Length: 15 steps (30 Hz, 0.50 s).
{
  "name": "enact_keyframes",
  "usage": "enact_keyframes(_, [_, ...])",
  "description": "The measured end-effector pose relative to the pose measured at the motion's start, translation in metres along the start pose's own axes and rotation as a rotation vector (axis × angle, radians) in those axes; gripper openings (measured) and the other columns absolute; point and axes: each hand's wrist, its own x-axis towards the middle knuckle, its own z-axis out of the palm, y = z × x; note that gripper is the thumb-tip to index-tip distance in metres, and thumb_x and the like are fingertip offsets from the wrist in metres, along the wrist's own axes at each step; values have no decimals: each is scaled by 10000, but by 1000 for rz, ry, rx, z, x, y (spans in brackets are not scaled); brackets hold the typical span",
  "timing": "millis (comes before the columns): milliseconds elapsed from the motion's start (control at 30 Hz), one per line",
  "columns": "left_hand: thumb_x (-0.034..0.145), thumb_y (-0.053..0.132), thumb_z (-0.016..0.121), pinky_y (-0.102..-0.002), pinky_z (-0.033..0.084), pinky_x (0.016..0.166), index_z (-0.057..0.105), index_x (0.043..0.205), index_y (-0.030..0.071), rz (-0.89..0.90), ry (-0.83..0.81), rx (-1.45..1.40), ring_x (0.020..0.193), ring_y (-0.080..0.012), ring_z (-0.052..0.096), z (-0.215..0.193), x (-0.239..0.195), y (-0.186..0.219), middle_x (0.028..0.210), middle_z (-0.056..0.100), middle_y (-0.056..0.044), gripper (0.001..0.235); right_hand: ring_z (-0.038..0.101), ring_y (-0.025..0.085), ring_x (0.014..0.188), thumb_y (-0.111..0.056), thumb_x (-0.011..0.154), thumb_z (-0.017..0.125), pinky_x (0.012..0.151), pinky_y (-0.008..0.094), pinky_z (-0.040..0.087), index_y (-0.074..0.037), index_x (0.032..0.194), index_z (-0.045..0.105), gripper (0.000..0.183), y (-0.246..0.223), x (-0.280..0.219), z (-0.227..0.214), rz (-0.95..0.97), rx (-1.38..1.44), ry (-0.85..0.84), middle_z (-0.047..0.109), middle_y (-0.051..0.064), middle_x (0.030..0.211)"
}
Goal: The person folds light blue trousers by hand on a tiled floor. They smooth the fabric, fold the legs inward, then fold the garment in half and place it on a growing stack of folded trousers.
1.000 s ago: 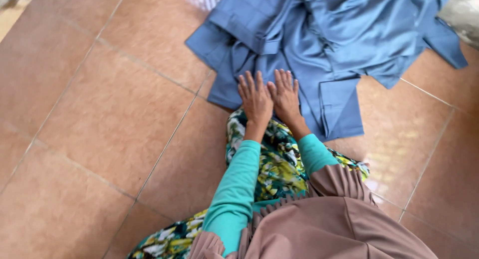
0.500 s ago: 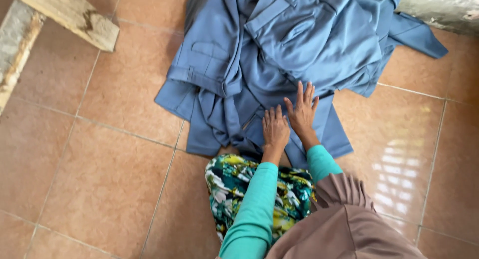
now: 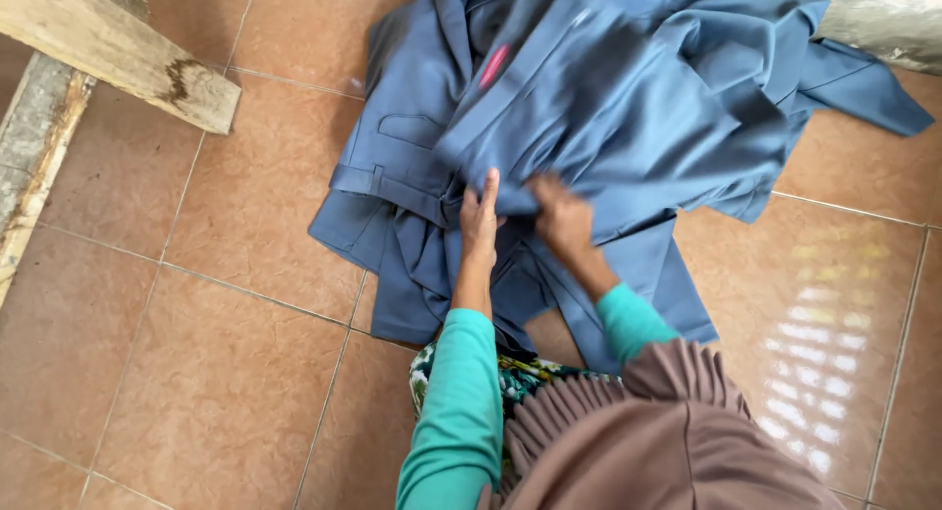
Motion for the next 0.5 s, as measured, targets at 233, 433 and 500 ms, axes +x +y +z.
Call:
enact_keyframes(233, [839, 258, 798, -458, 562, 883, 750, 1099, -52, 111, 690, 195, 1079, -381, 701, -151, 65, -142, 1017, 736, -278, 408, 663, 204, 1235, -576, 939, 613, 1029, 483, 455, -383, 1258, 686, 380, -118, -2, -85, -40, 305, -566, 703, -43, 1335])
enact_keyframes(433, [858, 336, 786, -656, 348, 1138, 291, 1553, 77, 9, 826, 447, 1428, -451, 382, -196, 4, -55, 1529, 366, -224, 892, 596, 256, 1133, -483, 950, 718, 870, 438, 471, -352, 1305, 666, 382, -69, 100, -72, -42, 81, -82, 645, -9, 1242])
enact_keyframes(500, [837, 219, 850, -682, 491, 937, 402, 1548, 170, 523, 890, 850, 1320, -459, 516, -199, 17, -59, 1496, 461, -214, 841, 553, 289, 1196, -565, 897, 732, 959, 516, 397, -306, 1370, 607, 554, -48, 119, -39, 107, 41, -268, 629, 37, 1280])
